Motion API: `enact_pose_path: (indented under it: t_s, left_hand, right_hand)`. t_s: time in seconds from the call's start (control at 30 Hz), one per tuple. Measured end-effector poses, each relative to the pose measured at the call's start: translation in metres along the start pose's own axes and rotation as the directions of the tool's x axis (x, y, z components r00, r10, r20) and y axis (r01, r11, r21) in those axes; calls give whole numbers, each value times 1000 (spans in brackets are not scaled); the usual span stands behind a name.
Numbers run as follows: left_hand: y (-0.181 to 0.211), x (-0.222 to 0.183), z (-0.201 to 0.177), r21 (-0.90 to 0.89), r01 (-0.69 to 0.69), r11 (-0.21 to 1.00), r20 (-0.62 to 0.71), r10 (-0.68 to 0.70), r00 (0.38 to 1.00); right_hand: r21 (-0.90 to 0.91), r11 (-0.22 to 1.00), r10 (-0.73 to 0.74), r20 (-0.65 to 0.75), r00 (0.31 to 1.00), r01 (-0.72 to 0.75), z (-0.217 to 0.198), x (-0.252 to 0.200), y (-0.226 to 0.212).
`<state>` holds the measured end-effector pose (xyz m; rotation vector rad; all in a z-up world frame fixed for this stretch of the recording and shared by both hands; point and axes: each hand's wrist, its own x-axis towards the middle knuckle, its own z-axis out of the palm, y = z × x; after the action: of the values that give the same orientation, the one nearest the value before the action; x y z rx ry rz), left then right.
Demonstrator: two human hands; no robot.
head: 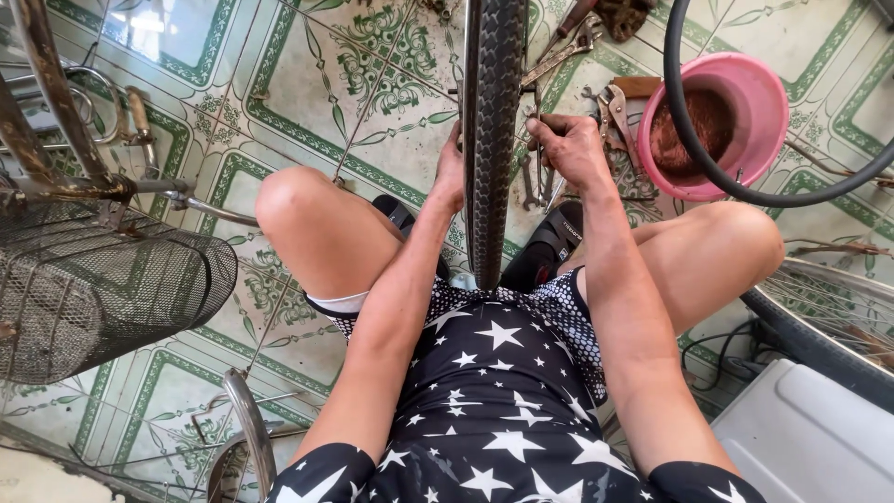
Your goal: The person works on a bicycle wheel by hand and with a wrench, turning the axle and adjusting the spokes. They continue to manipulate components around the hub area and use the wrench to tighten parts on the wheel.
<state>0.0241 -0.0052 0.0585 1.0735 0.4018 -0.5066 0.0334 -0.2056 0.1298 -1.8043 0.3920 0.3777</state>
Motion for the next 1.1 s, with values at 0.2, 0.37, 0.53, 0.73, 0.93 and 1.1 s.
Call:
enact_pose_path:
  t_s: [0.2,0.37,0.53,0.73,0.93,1.1]
  left_hand:
    - [4,-6,4,244,-7,970,-55,21,998]
    - [14,-10,8,267,55,962,-95,-30,995]
    - [9,-7,6,340,35,940,-113,4,994]
    - [14,-11,7,269,-15,963,-66,34,997]
    - [16,-12,7,354,-11,935,-78,41,996]
    - [11,-11,5,292,20,956,-90,7,996]
  right_hand:
    - [29,999,18,6,1000,-19,1,-2,-5]
    - [-49,999,15,-56,998,-18,7,12,7]
    - [18,1000,16,-62,998,-15,9,21,17]
    - [17,996,84,-8,996,-84,2,14,12]
    - [-16,999,-45,-102,994,43,16,53,46]
    - [20,998,-65,-75,995,66,13,59,68]
